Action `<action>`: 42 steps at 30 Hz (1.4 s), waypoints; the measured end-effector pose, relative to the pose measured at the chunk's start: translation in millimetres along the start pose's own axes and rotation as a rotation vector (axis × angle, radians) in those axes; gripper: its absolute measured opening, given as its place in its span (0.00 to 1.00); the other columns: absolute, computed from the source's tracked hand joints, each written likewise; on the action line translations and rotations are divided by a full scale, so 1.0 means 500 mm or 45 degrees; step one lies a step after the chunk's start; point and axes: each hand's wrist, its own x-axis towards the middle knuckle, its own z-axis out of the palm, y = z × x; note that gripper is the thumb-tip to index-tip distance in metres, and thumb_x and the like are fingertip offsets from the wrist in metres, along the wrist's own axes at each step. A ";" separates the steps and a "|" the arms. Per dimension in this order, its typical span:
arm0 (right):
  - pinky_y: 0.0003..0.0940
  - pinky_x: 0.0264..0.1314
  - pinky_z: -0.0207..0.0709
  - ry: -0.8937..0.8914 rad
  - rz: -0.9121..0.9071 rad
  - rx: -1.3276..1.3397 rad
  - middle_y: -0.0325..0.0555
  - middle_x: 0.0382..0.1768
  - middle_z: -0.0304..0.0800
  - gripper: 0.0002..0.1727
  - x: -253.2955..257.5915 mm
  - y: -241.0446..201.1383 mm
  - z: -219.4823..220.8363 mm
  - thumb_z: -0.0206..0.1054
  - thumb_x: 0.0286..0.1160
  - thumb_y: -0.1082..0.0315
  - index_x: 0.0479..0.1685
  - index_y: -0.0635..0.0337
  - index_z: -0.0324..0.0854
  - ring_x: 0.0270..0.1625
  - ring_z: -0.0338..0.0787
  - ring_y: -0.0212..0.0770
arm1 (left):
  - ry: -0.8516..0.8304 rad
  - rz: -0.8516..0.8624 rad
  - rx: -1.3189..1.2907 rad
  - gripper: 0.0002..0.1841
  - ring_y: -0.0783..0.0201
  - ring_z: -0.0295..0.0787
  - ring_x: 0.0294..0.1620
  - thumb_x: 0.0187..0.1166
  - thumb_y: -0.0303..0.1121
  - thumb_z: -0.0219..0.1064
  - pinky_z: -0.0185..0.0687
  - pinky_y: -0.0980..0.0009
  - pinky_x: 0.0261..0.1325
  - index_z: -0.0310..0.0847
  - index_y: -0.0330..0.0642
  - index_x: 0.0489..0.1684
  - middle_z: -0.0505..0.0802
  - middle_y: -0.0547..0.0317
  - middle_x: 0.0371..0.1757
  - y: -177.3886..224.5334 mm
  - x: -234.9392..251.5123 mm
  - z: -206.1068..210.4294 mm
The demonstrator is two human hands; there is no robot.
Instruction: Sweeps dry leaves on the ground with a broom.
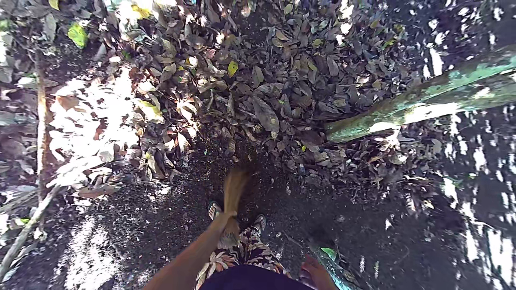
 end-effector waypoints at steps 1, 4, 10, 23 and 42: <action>0.45 0.53 0.84 -0.007 -0.003 -0.004 0.68 0.62 0.83 0.32 -0.002 0.003 0.003 0.59 0.88 0.69 0.90 0.60 0.56 0.50 0.90 0.51 | 0.091 0.119 0.064 0.21 0.55 0.89 0.37 0.83 0.37 0.65 0.87 0.57 0.43 0.75 0.35 0.69 0.90 0.44 0.45 0.029 0.015 -0.026; 0.44 0.52 0.85 -0.023 -0.015 -0.034 0.68 0.61 0.83 0.32 -0.012 0.008 0.013 0.60 0.88 0.69 0.90 0.61 0.56 0.48 0.91 0.50 | 0.260 0.403 0.242 0.31 0.48 0.89 0.51 0.78 0.32 0.70 0.87 0.49 0.54 0.66 0.39 0.82 0.86 0.37 0.61 0.115 0.043 -0.070; 0.43 0.57 0.84 -0.024 0.001 -0.055 0.70 0.66 0.80 0.33 -0.032 0.045 0.007 0.59 0.87 0.71 0.90 0.65 0.54 0.54 0.90 0.49 | 0.231 0.563 0.101 0.50 0.44 0.91 0.50 0.75 0.37 0.75 0.89 0.46 0.52 0.41 0.44 0.94 0.84 0.32 0.64 0.013 -0.037 0.052; 0.50 0.56 0.85 -0.052 -0.130 -0.154 0.68 0.63 0.84 0.32 -0.010 -0.048 0.046 0.62 0.86 0.69 0.88 0.61 0.59 0.54 0.91 0.56 | 0.061 0.176 -0.338 0.17 0.57 0.88 0.27 0.84 0.39 0.63 0.88 0.62 0.32 0.75 0.35 0.61 0.89 0.48 0.33 0.101 0.035 -0.002; 0.35 0.42 0.89 -1.278 -0.115 0.070 0.49 0.41 0.91 0.21 -0.162 -0.408 0.239 0.66 0.72 0.59 0.60 0.58 0.72 0.38 0.93 0.41 | 0.101 0.809 -0.047 0.26 0.55 0.87 0.67 0.88 0.42 0.56 0.82 0.56 0.71 0.71 0.38 0.81 0.87 0.46 0.71 -0.031 -0.232 -0.002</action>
